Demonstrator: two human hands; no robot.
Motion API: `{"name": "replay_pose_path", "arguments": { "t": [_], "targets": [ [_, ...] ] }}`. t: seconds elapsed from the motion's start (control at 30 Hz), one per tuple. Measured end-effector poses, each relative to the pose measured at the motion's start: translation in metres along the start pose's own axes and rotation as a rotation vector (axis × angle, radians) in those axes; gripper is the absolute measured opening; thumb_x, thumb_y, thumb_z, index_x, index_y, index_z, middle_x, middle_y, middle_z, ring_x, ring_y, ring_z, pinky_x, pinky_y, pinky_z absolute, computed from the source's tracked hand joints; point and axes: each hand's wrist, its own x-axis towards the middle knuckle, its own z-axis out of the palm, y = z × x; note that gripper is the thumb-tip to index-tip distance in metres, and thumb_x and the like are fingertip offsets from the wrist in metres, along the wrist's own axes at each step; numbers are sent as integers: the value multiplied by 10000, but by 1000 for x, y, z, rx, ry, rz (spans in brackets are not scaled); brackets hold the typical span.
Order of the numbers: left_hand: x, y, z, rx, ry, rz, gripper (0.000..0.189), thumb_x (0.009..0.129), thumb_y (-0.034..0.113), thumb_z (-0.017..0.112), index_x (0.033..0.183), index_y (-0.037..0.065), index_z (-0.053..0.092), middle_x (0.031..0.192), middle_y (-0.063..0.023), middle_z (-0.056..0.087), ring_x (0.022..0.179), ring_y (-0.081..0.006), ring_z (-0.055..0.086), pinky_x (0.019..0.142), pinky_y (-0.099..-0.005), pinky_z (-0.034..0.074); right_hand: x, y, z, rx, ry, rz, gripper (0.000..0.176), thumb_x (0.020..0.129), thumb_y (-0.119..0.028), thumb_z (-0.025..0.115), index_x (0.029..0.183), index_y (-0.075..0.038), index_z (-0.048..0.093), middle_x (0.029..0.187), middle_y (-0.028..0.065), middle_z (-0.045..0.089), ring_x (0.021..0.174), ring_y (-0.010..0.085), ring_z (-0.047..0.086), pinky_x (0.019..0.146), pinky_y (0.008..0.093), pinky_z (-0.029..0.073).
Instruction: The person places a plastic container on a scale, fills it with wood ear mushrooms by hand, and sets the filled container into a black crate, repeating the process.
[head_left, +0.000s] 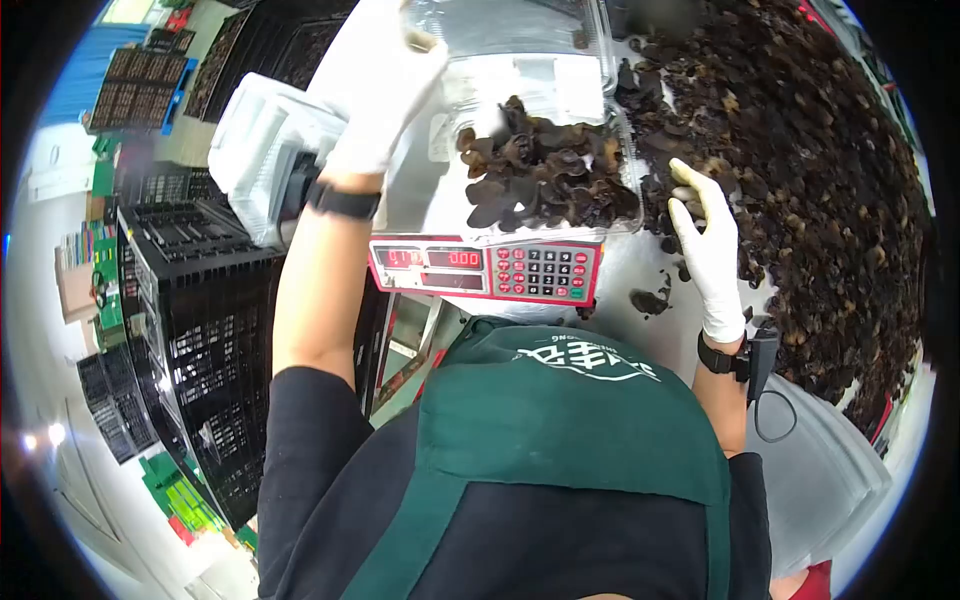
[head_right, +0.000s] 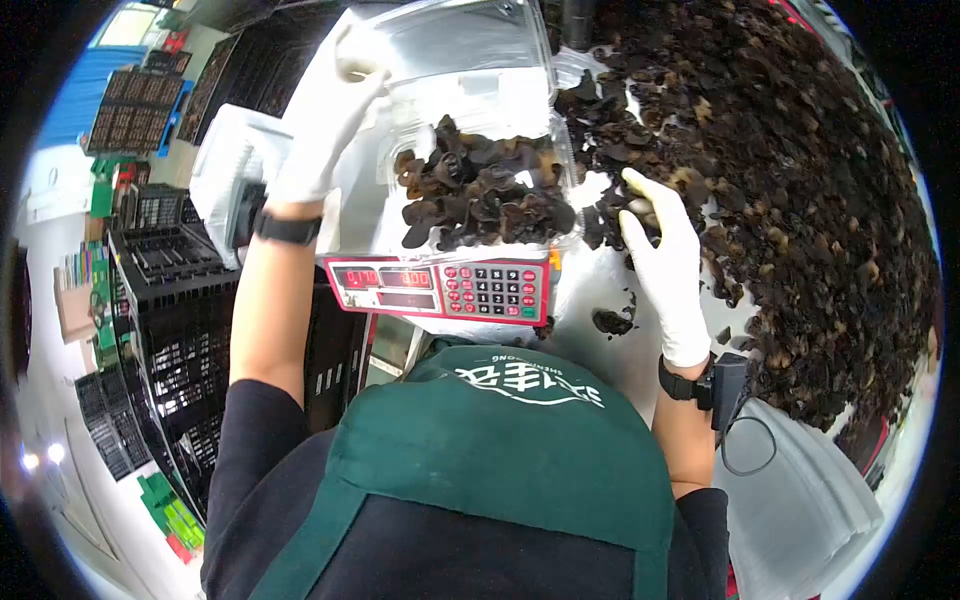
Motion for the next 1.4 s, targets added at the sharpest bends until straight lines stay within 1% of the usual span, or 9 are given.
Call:
{"name": "replay_pose_path", "arguments": {
  "t": [0.07, 0.37, 0.5, 0.63, 0.83, 0.9, 1.07, 1.27, 1.4],
  "targets": [
    [-19, 41, -17, -345, 10, -11, 476, 912, 45, 627, 1382, 49, 545, 1101, -60, 715, 969, -140, 668, 858, -294, 523, -6, -15, -4, 202, -29, 160, 397, 946, -72, 611, 1343, -82, 613, 1122, 52, 696, 902, 79, 607, 840, 243, 500],
    [-142, 85, -58, 77, -218, 145, 333, 855, 29, 650, 1170, 99, 730, 1353, -131, 584, 1231, -265, 540, 1047, -376, 427, -10, -44, 13, 646, -219, 237, 511, 1035, -241, 548, 1485, -27, 436, 889, 24, 670, 707, 45, 587, 645, 187, 467],
    [-168, 71, -28, -204, -77, -173, 603, 915, 51, 654, 1483, 141, 474, 1201, -90, 606, 971, -129, 558, 842, -279, 488, -5, -49, 18, 632, -302, 331, 571, 1034, -218, 536, 1535, -28, 339, 835, 44, 657, 646, 62, 584, 575, 195, 463],
    [-170, 68, -25, -646, -366, -354, 708, 958, 62, 616, 1578, 115, 279, 965, -46, 659, 796, -83, 600, 703, -224, 480, -6, -51, 16, 621, -420, 323, 610, 1019, -174, 529, 1554, -23, 278, 834, 78, 678, 630, 92, 611, 565, 207, 474],
    [-171, 58, -1, -978, -286, -469, 191, 979, 184, 619, 1060, 15, 654, 820, -77, 691, 677, -112, 643, 664, -252, 532, -5, -49, 26, 695, -280, 179, 633, 964, -164, 595, 1509, 43, 347, 683, -31, 561, 556, 47, 518, 540, 193, 439],
    [-183, 67, -5, -1212, -175, -391, 174, 971, 178, 634, 1008, 13, 673, 803, -88, 697, 669, -108, 646, 656, -240, 524, -12, -60, 26, 740, -273, 182, 639, 948, -124, 579, 1512, 50, 335, 656, -44, 521, 534, 29, 476, 514, 166, 396],
    [-215, 100, -45, -1375, 5, -388, 620, 959, 78, 607, 1517, 43, 338, 755, -17, 594, 639, -76, 587, 613, -198, 495, -29, -115, 23, 712, -207, 193, 674, 876, 42, 456, 1522, 73, 268, 910, 83, 674, 514, 24, 477, 472, 141, 394],
    [-247, 116, -149, -1233, 475, -405, 695, 853, 87, 689, 1471, 5, 382, 1027, -78, 678, 638, -70, 611, 561, -191, 532, -20, -194, 43, 657, -546, -75, 753, 943, -156, 599, 1549, 52, 203, 927, 129, 683, 583, 94, 582, 561, 205, 479],
    [-295, 110, -255, -1021, 899, -252, 615, 864, 85, 650, 1427, 4, 416, 804, -18, 596, 599, -64, 557, 507, -186, 473, -28, -230, 64, 613, -637, -248, 824, 985, -288, 621, 1571, 23, 133, 875, 119, 672, 656, 105, 613, 640, 235, 517]
  ]
}}
